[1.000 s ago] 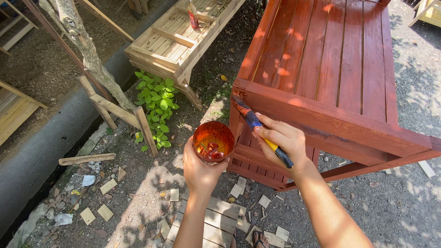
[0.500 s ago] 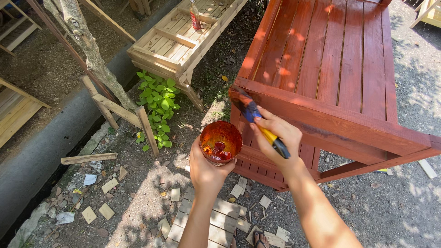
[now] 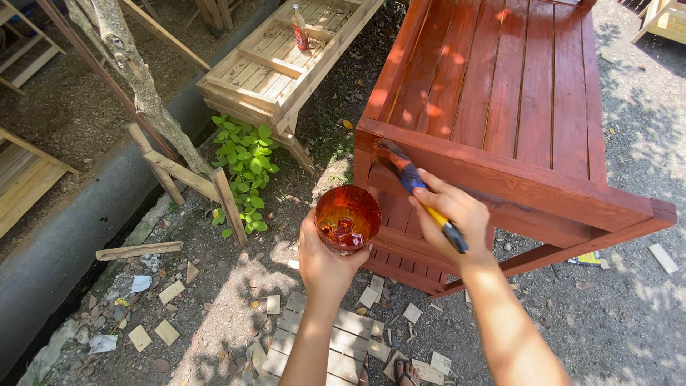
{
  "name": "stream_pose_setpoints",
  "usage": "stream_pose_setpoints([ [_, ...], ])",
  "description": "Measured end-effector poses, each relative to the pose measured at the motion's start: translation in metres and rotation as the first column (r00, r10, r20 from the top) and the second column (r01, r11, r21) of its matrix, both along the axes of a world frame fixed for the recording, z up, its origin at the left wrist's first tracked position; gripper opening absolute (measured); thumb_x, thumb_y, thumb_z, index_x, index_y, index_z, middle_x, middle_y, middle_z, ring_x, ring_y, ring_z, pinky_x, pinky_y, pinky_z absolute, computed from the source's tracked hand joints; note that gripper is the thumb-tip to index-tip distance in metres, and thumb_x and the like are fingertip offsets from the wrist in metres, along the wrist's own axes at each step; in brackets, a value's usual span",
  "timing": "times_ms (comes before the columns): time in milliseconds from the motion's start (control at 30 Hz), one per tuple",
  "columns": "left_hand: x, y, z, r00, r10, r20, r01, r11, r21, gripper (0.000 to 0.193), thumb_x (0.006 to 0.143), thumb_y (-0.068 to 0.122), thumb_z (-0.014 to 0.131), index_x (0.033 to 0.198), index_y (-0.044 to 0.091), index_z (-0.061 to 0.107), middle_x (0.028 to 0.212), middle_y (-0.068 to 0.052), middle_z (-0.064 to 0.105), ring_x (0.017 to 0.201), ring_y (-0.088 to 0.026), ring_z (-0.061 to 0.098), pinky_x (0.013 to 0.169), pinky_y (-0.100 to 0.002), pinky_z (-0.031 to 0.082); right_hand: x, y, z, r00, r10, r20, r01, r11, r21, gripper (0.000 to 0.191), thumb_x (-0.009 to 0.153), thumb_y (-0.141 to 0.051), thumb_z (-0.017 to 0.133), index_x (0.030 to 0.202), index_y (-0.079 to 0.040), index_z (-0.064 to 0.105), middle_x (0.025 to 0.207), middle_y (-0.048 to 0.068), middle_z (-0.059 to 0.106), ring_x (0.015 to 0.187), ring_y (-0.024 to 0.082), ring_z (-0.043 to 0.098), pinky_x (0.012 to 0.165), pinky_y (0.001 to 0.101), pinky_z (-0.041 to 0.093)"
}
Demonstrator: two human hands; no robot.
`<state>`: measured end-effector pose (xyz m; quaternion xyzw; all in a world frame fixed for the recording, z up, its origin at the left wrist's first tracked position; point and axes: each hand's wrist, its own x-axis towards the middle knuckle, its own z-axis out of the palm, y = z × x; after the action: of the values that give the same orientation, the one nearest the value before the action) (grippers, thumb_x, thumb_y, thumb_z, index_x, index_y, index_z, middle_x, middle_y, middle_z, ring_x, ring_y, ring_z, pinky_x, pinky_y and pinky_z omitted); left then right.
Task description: The person applies reddish-brown stain to a wooden shelving unit using a paintbrush. They repeatedly dip the brush into a container of stain and spread it across the top surface and side edges of the unit.
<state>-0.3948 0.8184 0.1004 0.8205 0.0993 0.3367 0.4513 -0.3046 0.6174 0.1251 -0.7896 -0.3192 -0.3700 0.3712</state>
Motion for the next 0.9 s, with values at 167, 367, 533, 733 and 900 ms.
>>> stream_pose_setpoints([
  [167,-0.005,-0.006,0.004,1.000,-0.001,0.010,0.002,0.999,-0.039,0.092,0.054,0.016,0.097,0.133,0.005,0.049,0.120,-0.014,0.064,0.110,-0.032,0.067,0.093,-0.040,0.055,-0.045,-0.055,0.005,0.996,-0.050,-0.075,0.064,0.976,0.206,0.018,0.091,0.005,0.081,0.104,-0.004,0.071,0.128,0.021,0.072,0.111,0.024,0.075,0.098,0.0296,0.060],
  [367,-0.014,-0.018,0.008,0.993,0.006,-0.122,-0.009,1.000,-0.024,0.099,0.050,0.021,0.098,0.134,0.003,0.047,0.123,-0.016,0.063,0.115,-0.034,0.065,0.095,-0.043,0.054,-0.005,0.016,-0.002,0.992,0.111,-0.067,-0.090,0.961,0.262,0.021,0.084,0.006,0.082,0.102,0.002,0.072,0.120,0.023,0.073,0.106,0.025,0.076,0.093,0.0316,0.060],
  [533,-0.013,-0.029,0.008,0.975,0.028,-0.221,-0.031,1.000,-0.006,0.110,0.048,0.026,0.099,0.139,0.001,0.043,0.128,-0.018,0.060,0.117,-0.036,0.062,0.095,-0.044,0.053,-0.013,-0.001,-0.006,0.969,0.152,-0.195,-0.062,0.913,0.402,0.019,0.088,0.009,0.078,0.105,0.002,0.071,0.125,0.024,0.073,0.110,0.023,0.073,0.095,0.0311,0.060],
  [733,-0.019,-0.022,0.013,0.973,0.022,-0.231,-0.041,0.996,-0.078,0.100,0.050,0.026,0.096,0.136,0.003,0.050,0.123,-0.015,0.066,0.114,-0.032,0.067,0.094,-0.042,0.055,-0.045,-0.048,-0.009,0.992,0.042,-0.116,0.006,0.923,0.386,0.019,0.090,0.007,0.079,0.104,-0.003,0.069,0.129,0.023,0.070,0.119,0.023,0.072,0.103,0.0315,0.059],
  [900,-0.026,-0.016,0.015,0.986,0.053,-0.157,-0.052,0.999,0.009,0.103,0.047,0.024,0.098,0.134,-0.003,0.049,0.122,-0.019,0.064,0.112,-0.035,0.066,0.094,-0.043,0.053,0.002,0.010,-0.015,0.998,0.057,0.015,-0.057,0.998,0.002,0.020,0.080,-0.002,0.083,0.097,-0.009,0.075,0.119,0.017,0.075,0.092,0.028,0.076,0.080,0.0324,0.061],
])
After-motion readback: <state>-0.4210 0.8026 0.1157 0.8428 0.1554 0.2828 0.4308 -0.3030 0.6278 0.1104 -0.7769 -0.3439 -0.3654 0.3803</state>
